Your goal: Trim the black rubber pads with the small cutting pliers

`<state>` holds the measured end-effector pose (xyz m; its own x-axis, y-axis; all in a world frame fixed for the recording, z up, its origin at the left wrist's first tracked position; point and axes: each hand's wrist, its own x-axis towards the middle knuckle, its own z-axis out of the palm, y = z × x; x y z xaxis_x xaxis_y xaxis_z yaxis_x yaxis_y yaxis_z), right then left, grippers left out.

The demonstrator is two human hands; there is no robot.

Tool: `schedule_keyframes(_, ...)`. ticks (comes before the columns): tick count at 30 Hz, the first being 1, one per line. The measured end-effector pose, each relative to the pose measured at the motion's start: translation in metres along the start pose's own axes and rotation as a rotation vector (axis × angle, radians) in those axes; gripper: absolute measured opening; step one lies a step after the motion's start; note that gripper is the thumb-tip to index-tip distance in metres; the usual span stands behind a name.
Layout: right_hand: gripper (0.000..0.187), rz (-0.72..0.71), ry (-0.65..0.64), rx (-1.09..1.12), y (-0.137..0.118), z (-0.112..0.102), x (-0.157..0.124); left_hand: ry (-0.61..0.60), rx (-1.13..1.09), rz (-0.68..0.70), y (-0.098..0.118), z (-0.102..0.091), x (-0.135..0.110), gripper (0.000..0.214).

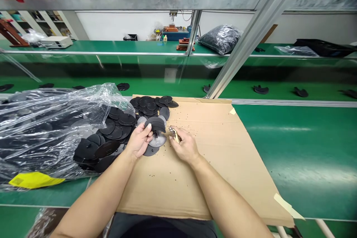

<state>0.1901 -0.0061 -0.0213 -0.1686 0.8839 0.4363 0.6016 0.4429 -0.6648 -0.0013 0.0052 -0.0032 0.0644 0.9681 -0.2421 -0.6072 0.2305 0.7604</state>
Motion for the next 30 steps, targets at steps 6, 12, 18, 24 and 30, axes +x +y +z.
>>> schedule_keyframes(6, 0.033, -0.061, -0.057, -0.008, -0.004, 0.001, -0.002, -0.014, -0.079, -0.072, 0.005, -0.002, -0.003, 0.034)
schedule_keyframes(12, 0.036, -0.141, -0.101, -0.052, -0.010, 0.006, -0.005, 0.041, -0.063, -0.127, 0.005, -0.001, -0.004, 0.034)
schedule_keyframes(18, 0.037, -0.202, -0.173, -0.104, -0.016, 0.008, -0.006, -0.079, -0.084, -0.131, 0.003, -0.002, -0.002, 0.030)
schedule_keyframes(24, 0.037, -0.198, -0.278, -0.155, -0.023, 0.007, -0.007, -0.109, 0.018, -0.165, 0.002, 0.000, -0.003, 0.029)
schedule_keyframes(30, 0.037, -0.191, -0.316, -0.148, -0.024, 0.006, -0.007, -0.087, 0.077, -0.170, 0.001, 0.002, -0.005, 0.034)
